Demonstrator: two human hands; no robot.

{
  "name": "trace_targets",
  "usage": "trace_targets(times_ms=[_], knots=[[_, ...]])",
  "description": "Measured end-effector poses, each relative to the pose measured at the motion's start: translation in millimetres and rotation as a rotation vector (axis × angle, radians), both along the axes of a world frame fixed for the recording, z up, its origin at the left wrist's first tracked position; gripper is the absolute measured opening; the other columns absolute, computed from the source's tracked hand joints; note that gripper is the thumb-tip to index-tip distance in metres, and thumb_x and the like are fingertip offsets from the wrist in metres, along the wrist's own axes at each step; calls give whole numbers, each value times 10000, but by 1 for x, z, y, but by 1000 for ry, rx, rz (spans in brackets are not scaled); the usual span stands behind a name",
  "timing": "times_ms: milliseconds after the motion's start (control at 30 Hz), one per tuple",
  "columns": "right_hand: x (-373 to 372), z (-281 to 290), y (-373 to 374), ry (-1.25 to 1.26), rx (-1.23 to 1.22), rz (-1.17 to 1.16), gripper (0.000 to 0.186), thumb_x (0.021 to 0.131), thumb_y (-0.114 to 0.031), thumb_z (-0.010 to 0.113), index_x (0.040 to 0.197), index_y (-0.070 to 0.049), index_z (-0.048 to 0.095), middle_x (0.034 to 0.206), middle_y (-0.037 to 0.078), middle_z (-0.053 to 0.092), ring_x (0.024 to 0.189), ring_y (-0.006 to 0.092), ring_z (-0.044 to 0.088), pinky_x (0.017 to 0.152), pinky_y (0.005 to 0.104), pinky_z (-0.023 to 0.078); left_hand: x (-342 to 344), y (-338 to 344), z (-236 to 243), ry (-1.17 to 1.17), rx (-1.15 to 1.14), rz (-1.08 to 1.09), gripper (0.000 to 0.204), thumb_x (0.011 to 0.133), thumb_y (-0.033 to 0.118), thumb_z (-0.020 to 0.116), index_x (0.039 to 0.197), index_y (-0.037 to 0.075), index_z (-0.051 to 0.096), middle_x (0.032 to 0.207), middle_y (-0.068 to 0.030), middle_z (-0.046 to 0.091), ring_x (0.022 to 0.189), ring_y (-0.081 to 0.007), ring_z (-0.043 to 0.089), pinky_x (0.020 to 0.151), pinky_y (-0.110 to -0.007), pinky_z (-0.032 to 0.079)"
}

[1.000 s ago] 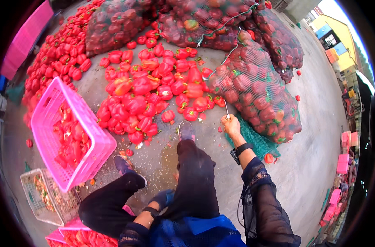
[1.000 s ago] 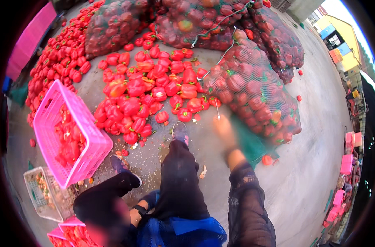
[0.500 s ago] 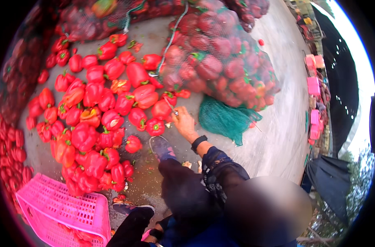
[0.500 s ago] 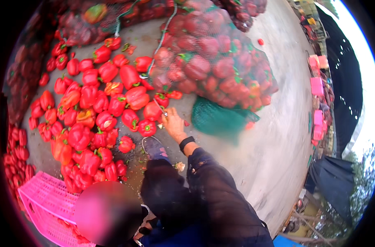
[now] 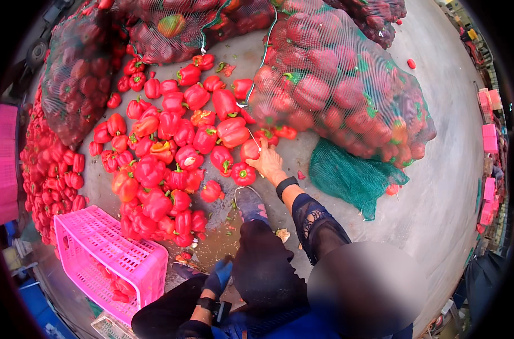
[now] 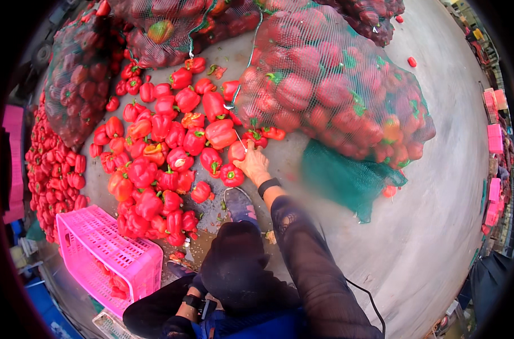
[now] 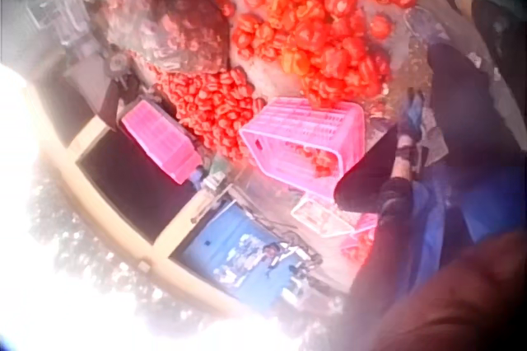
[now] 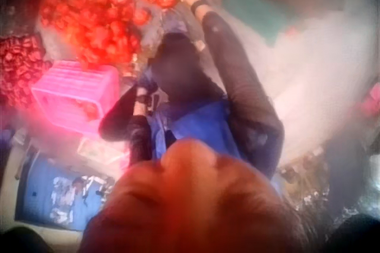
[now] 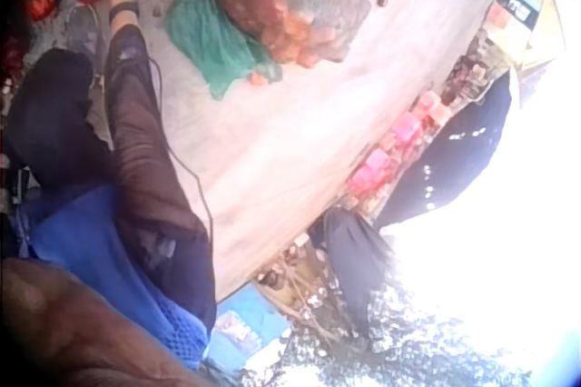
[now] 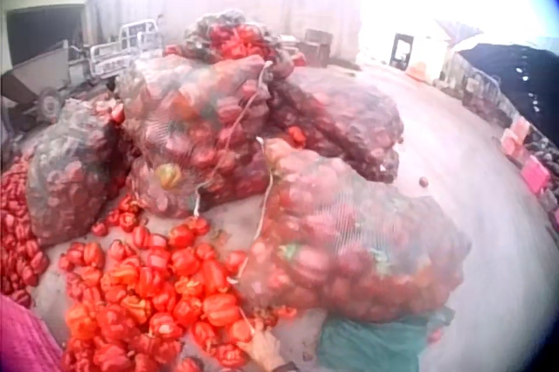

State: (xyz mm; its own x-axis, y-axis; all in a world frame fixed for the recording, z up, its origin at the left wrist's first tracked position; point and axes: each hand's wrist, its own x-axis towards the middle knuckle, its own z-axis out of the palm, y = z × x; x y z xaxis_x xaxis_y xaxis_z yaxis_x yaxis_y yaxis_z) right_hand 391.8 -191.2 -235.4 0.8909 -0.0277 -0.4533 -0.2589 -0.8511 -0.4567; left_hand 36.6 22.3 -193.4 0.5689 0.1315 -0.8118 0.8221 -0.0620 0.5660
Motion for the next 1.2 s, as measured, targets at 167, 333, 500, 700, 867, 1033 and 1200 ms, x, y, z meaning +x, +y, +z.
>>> trace_targets(times_ms=[167, 333, 500, 700, 867, 1033, 1200], knots=[[-20, -16, -21, -52, 86, -24, 714, 706, -409, 792, 1229, -51, 463, 1132, 229, 587, 1034, 391, 619, 850, 476, 509, 123, 21, 118, -190, 352, -7, 414, 936, 210, 558, 1259, -49, 553, 1092, -165, 672, 1011, -206, 617, 894, -327, 466], [-52, -21, -41, -51, 223, -187, 454, 756, -332, 754, 1063, -37, 599, 921, 143, 659, 932, 330, 651, 791, 436, 504, 148, 28, 114, -207, 375, -45, 375, 928, 190, 571, 1237, -23, 578, 1032, -128, 690, 929, -175, 621, 824, -330, 486], [-101, 19, -34, -198, 314, -173, 344, 796, -239, 721, 1061, -46, 617, 921, 135, 665, 881, 329, 651, 762, 420, 498, 138, -2, 69, -285, 162, 34, 368, 925, 227, 580, 1204, -13, 595, 1047, -94, 669, 952, -159, 599, 841, -318, 471], [-100, 13, 9, -424, 492, 23, 318, 844, -218, 690, 1085, -29, 603, 997, 161, 663, 846, 309, 658, 733, 417, 504, 116, -16, 27, -329, -132, 227, 394, 964, 279, 539, 1225, -15, 564, 1059, -70, 606, 991, -143, 555, 892, -292, 437], [-49, 104, 66, 41, 779, 102, 304, 934, -293, 582, 1078, -26, 578, 911, 110, 654, 783, 177, 636, 690, 340, 506, 132, -3, 50, -382, -395, 485, 507, 1005, 327, 466, 1410, 30, 401, 1314, -115, 539, 1183, -217, 538, 1015, -353, 415], [-57, 213, 137, 59, 1095, 563, 415, 961, -393, 455, 987, 11, 547, 902, 213, 580, 926, 389, 590, 831, 467, 450, 173, -16, 153, -711, -586, 583, 532, 1006, 355, 411, 1437, 49, 355, 1411, -119, 455, 1295, -260, 452, 1096, -418, 347], [-87, 300, 165, -276, 676, 1000, 339, 911, -358, 556, 952, -23, 595, 910, 174, 594, 893, 343, 595, 780, 485, 437, 143, -1, 191, -942, -717, 611, 526, 1013, 365, 391, 1437, 56, 359, 1440, -129, 430, 1326, -276, 415, 1121, -427, 316]])
